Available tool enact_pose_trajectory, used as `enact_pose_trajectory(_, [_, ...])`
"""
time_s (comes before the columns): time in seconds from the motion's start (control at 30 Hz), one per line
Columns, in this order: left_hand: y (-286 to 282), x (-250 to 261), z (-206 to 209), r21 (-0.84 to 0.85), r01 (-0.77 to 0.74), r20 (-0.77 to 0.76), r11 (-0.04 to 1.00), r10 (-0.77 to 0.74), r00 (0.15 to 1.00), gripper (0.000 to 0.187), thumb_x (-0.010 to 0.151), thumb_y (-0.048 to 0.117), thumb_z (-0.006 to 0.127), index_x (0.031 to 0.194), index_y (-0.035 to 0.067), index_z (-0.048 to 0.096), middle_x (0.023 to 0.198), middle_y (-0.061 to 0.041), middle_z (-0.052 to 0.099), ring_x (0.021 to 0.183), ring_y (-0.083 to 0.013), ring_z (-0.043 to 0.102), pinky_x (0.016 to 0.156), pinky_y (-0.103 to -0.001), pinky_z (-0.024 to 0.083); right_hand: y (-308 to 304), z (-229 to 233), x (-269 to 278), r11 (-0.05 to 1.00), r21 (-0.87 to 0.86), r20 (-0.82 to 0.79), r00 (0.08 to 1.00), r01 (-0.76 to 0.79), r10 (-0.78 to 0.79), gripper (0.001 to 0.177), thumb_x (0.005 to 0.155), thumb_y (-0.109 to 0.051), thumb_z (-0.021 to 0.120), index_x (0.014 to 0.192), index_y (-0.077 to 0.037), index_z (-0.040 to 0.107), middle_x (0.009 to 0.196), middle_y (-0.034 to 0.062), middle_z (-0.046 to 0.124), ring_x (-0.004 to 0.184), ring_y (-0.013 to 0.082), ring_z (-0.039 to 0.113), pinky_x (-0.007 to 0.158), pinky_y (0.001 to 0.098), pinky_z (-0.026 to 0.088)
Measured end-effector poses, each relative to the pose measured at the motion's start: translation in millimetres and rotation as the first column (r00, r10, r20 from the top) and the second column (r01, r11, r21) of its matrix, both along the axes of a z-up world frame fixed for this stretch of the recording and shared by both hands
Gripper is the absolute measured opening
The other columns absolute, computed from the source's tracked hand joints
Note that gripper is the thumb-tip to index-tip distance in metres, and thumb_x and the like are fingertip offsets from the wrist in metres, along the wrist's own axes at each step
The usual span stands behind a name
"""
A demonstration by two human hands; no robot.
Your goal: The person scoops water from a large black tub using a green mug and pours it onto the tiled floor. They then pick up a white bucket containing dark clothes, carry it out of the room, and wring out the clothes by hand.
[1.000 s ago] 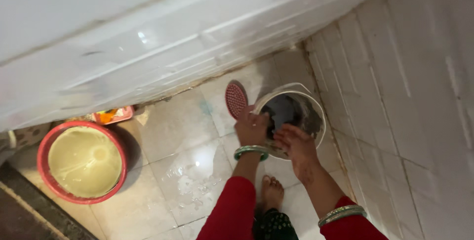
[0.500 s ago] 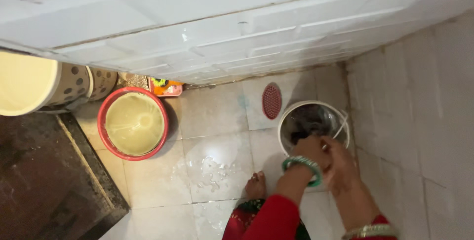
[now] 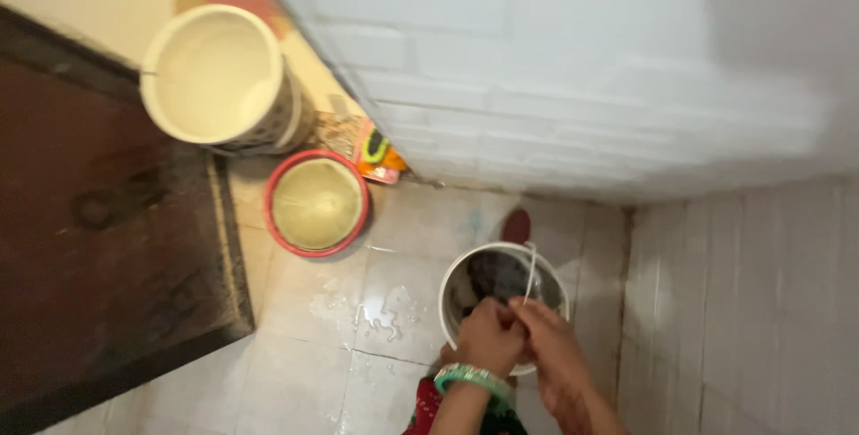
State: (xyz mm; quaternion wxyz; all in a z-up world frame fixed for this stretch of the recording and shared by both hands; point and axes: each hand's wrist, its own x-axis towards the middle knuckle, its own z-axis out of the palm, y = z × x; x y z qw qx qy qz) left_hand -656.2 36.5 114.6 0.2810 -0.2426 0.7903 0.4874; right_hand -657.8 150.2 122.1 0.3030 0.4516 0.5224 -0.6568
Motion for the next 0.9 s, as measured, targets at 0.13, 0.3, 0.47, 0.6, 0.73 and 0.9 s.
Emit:
enact_pose_trajectory(0.13, [-57.3,22.2,70.3,-0.045,-0.135,-0.107,0.99,0.13,0.986,0.024,0.082,0.026,0.072,0.088,0.003,0.07,0.091,-0.018,0.076,0.088,-0.0333,0.076,0.081,-0.042,0.059,-48.4,81.8,-2.9,0.961,0.005,-0.042,0.96,-0.277,0.277,0.03,0.095,-0.031,0.063,0.115,-0.012,0.074,0.095,0.0038,0.072,0.084,0.0159,0.065,0.075,0.0318,0.048])
enact_pose_trajectory(0.3, [-128.2,10.5,166.6,0.045,-0.33,-0.18,0.943,0.333,0.926,0.025,0.083,0.026,0.072,0.087,0.001,0.069,0.08,-0.015,0.077,0.079,-0.0293,0.079,0.074,-0.04,0.061,-114.9,170.7,-31.0,0.902,-0.122,-0.174,0.904,-0.414,0.392,0.028,0.091,-0.03,0.067,0.108,-0.008,0.073,0.095,0.0026,0.077,0.088,0.0131,0.071,0.084,0.0298,0.052])
enact_pose_trajectory(0.47, [-191.3,-2.3,248.6,0.009,-0.346,-0.263,0.938,0.336,0.904,0.026,0.084,0.028,0.07,0.09,0.003,0.071,0.08,-0.015,0.077,0.078,-0.0311,0.077,0.072,-0.041,0.059,-186.5,243.8,-62.7,0.862,-0.146,-0.244,0.862,-0.486,0.445,0.026,0.091,-0.028,0.068,0.107,-0.009,0.073,0.096,0.0018,0.075,0.089,0.0137,0.069,0.085,0.0317,0.054])
enact_pose_trajectory(0.6, [-227.0,-17.5,277.3,-0.045,-0.374,-0.351,0.926,0.336,0.874,0.027,0.084,0.028,0.071,0.091,0.002,0.071,0.085,-0.02,0.074,0.085,-0.0383,0.072,0.073,-0.046,0.056,-232.7,281.7,-78.6,0.828,-0.126,-0.217,0.83,-0.546,0.515,0.022,0.091,-0.027,0.067,0.108,-0.014,0.071,0.096,-0.0006,0.073,0.092,0.0115,0.066,0.081,0.0313,0.051])
enact_pose_trajectory(0.73, [-263.5,-34.2,286.0,-0.052,-0.401,-0.355,0.915,0.358,0.863,0.027,0.081,0.025,0.071,0.095,0.003,0.069,0.087,-0.02,0.074,0.086,-0.0398,0.071,0.074,-0.049,0.055,-278.7,299.3,-105.5,0.789,-0.171,-0.221,0.803,-0.59,0.553,0.02,0.092,-0.025,0.067,0.104,-0.01,0.07,0.092,-0.0011,0.07,0.088,0.0117,0.065,0.077,0.0315,0.053])
enact_pose_trajectory(0.9, [-303.8,-68.5,284.6,-0.07,-0.437,-0.477,0.897,0.355,0.804,0.025,0.084,0.024,0.07,0.096,0.002,0.07,0.09,-0.021,0.074,0.087,-0.041,0.07,0.076,-0.05,0.054,-325.8,308.0,-144.3,0.78,-0.142,-0.253,0.784,-0.61,0.567,0.015,0.092,-0.023,0.068,0.099,-0.01,0.07,0.091,0.0019,0.071,0.083,0.013,0.066,0.071,0.0303,0.054])
